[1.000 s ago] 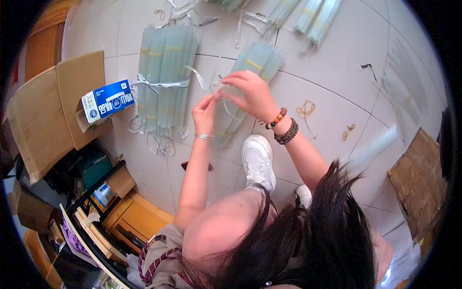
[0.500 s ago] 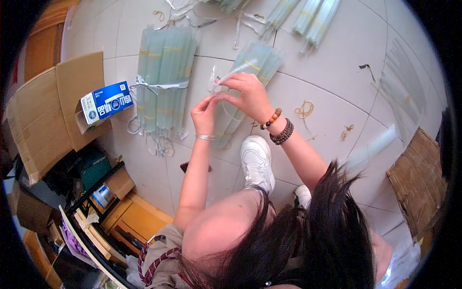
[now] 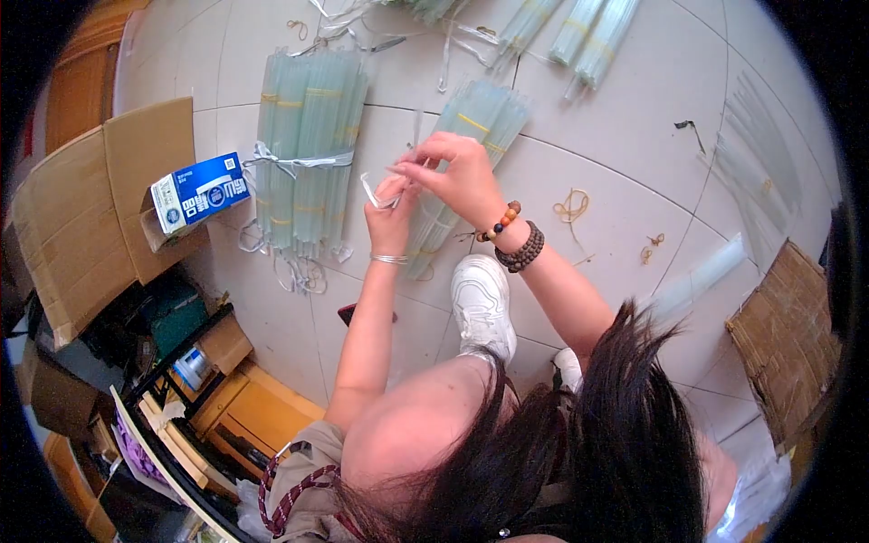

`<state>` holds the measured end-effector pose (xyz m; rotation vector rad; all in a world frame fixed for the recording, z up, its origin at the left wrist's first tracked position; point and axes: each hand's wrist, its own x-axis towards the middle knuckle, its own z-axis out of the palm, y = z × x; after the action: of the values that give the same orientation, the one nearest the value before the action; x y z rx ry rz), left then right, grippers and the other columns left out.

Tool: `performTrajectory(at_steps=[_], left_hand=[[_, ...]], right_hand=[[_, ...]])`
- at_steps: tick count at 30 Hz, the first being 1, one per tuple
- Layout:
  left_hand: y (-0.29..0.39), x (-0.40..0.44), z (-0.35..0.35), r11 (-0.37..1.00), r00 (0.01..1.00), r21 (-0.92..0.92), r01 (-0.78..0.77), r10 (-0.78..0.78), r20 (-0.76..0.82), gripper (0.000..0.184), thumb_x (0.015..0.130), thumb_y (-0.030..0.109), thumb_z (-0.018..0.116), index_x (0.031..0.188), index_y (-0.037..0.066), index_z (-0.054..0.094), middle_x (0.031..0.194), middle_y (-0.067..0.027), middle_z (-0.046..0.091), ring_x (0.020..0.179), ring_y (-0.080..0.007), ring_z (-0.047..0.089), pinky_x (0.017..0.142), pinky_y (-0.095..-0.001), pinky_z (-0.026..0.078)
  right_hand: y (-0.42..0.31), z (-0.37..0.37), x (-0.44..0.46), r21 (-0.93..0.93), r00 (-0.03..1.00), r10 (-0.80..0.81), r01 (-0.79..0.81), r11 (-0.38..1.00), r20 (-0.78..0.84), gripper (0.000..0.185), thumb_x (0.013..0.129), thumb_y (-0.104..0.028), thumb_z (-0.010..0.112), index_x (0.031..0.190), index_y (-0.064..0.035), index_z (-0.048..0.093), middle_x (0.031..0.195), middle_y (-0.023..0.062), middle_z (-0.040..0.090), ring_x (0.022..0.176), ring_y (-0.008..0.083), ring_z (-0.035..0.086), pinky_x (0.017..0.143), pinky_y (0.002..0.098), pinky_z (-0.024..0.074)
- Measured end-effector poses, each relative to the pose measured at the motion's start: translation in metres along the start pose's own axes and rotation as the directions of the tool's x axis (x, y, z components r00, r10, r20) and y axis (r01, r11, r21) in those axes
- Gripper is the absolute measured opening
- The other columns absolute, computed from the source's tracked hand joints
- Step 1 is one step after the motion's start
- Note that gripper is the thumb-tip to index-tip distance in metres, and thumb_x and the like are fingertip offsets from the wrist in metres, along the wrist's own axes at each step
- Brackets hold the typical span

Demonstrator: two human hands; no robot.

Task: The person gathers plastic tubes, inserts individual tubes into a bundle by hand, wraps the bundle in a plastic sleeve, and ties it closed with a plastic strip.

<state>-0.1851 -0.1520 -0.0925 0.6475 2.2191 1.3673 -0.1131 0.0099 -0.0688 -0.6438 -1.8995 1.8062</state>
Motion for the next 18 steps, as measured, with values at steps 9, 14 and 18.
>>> performTrajectory(at_steps=[9, 14, 18], left_hand=[[0.008, 0.018, -0.019, 0.985, 0.997, 0.163, -0.051, 0.04, 0.073, 0.02, 0.093, 0.008, 0.065, 0.111, 0.007, 0.075, 0.086, -0.0054, 0.069, 0.076, -0.0135, 0.063, 0.07, -0.0276, 0.049], [0.032, 0.021, -0.022, 0.876, 0.976, 0.446, -0.183, 0.108, 0.188, 0.017, 0.09, 0.012, 0.068, 0.105, 0.006, 0.074, 0.083, -0.0097, 0.066, 0.072, -0.0213, 0.064, 0.067, -0.0309, 0.05], [0.051, 0.016, -0.021, 0.868, 0.978, 0.456, -0.195, 0.136, 0.159, 0.015, 0.092, 0.013, 0.066, 0.096, 0.0, 0.073, 0.082, -0.013, 0.064, 0.074, -0.0234, 0.064, 0.067, -0.0332, 0.05]], right_hand=[[0.0, -0.007, 0.001, -0.397, 0.924, -0.365, 0.294, 0.869, -0.115, 0.042, 0.077, -0.013, 0.075, 0.118, -0.0093, 0.067, 0.103, 0.0101, 0.059, 0.085, 0.0219, 0.061, 0.07, 0.0311, 0.0515], [0.006, -0.002, 0.0, -0.568, 0.899, -0.322, 0.437, 0.698, 0.296, 0.021, 0.076, -0.009, 0.067, 0.097, -0.0049, 0.069, 0.097, 0.0091, 0.056, 0.087, 0.0223, 0.058, 0.076, 0.0337, 0.05], [0.014, -0.002, 0.009, -0.685, 0.88, -0.297, 0.476, 0.552, 0.371, 0.009, 0.076, -0.011, 0.066, 0.082, -0.0035, 0.068, 0.096, 0.0091, 0.056, 0.088, 0.0238, 0.056, 0.08, 0.0338, 0.0489]])
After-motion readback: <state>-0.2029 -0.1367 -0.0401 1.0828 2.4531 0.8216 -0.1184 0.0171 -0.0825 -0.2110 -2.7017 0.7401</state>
